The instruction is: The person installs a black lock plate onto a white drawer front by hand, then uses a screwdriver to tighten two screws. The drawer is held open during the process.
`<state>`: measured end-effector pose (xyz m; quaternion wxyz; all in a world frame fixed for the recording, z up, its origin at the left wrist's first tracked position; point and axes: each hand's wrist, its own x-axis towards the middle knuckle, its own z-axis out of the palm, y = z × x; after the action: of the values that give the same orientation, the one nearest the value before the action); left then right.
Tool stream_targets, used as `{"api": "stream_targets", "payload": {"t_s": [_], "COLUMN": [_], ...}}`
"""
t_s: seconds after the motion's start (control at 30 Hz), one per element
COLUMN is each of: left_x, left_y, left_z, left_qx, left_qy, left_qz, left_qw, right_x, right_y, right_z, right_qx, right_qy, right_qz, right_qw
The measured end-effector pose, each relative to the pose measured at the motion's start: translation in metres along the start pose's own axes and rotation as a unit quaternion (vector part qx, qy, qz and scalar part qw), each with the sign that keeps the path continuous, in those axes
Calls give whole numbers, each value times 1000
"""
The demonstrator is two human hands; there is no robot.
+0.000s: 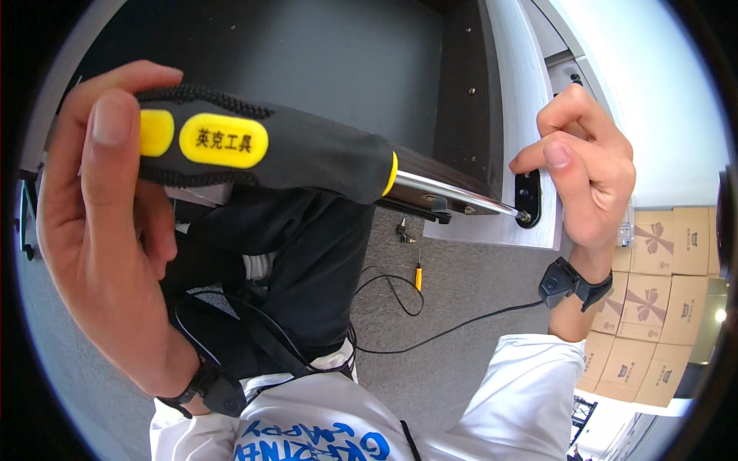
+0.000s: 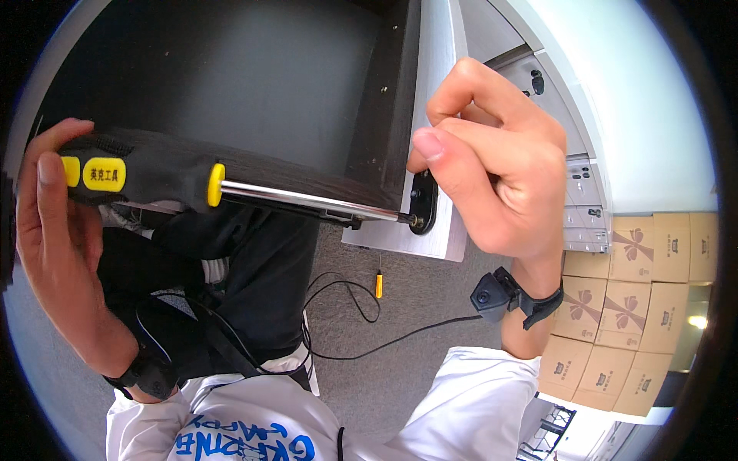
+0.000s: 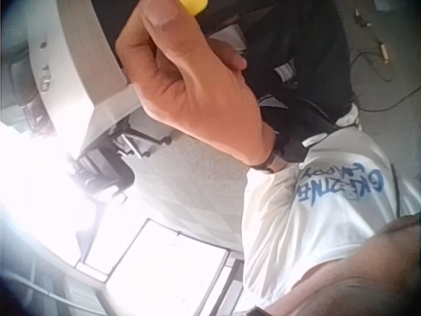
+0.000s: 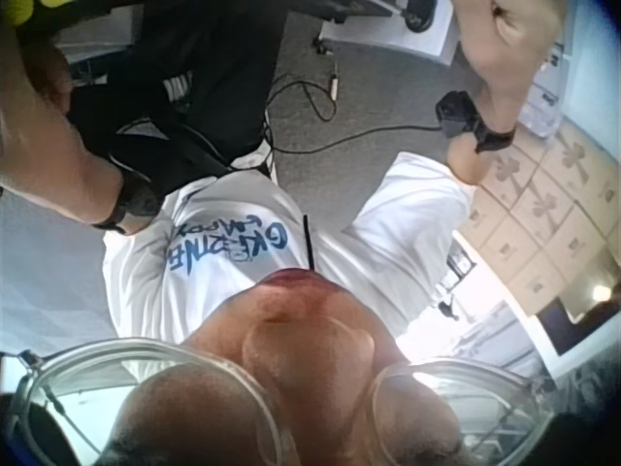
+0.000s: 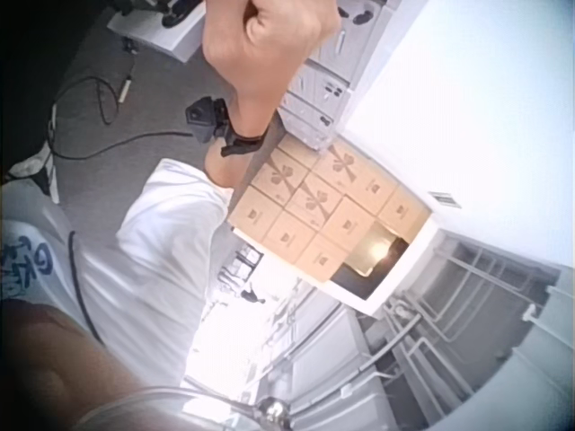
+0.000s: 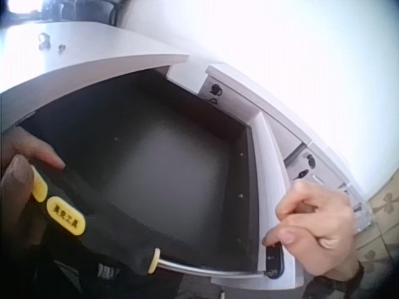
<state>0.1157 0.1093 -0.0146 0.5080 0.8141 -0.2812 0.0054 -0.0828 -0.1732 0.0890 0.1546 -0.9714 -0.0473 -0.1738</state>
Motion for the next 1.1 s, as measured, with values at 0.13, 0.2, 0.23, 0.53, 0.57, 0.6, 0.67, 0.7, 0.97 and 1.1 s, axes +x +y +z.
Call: {"api": "stream_targets", "payload": {"t_s": [0.13, 0.2, 0.23, 0.53, 0.57, 0.6, 0.67, 0.7, 0.97, 1.1], "left_x": [-5, -8, -9, -9, -9, -9, -9, -9, -10, -10], "left_y": [0, 2, 3, 5, 6, 5, 6, 6, 14, 16], "left_z": [8, 10, 10, 6, 5, 5, 6, 7, 22, 24], "left_qx": [-47, -69, -73, 43, 39, 43, 52, 57, 22, 0], "left_qy": [18, 16, 10, 60, 58, 56, 60, 66, 88, 88], "left_qz": [-1, -16, -25, -9, -18, -21, -26, -29, -36, -27], "left_qw": [999, 997, 997, 997, 997, 997, 996, 996, 995, 996], "right_x": [-2, -6, -8, -10, -9, -9, -8, -8, -27, -36], "right_y": [-1, -3, -4, -7, -8, -9, -13, -16, -37, -35], "right_z": [1, 6, 9, 13, 13, 15, 11, 6, 1, 18], "right_qx": [-9, -19, -14, -25, -29, -26, -43, -62, -118, -120], "right_qy": [13, 35, 48, 78, 76, 78, 51, 23, -55, 32], "right_qz": [0, 31, 45, 59, 59, 63, 75, 83, 86, 101], "right_qw": [1000, 999, 998, 995, 995, 995, 995, 994, 988, 987]}}
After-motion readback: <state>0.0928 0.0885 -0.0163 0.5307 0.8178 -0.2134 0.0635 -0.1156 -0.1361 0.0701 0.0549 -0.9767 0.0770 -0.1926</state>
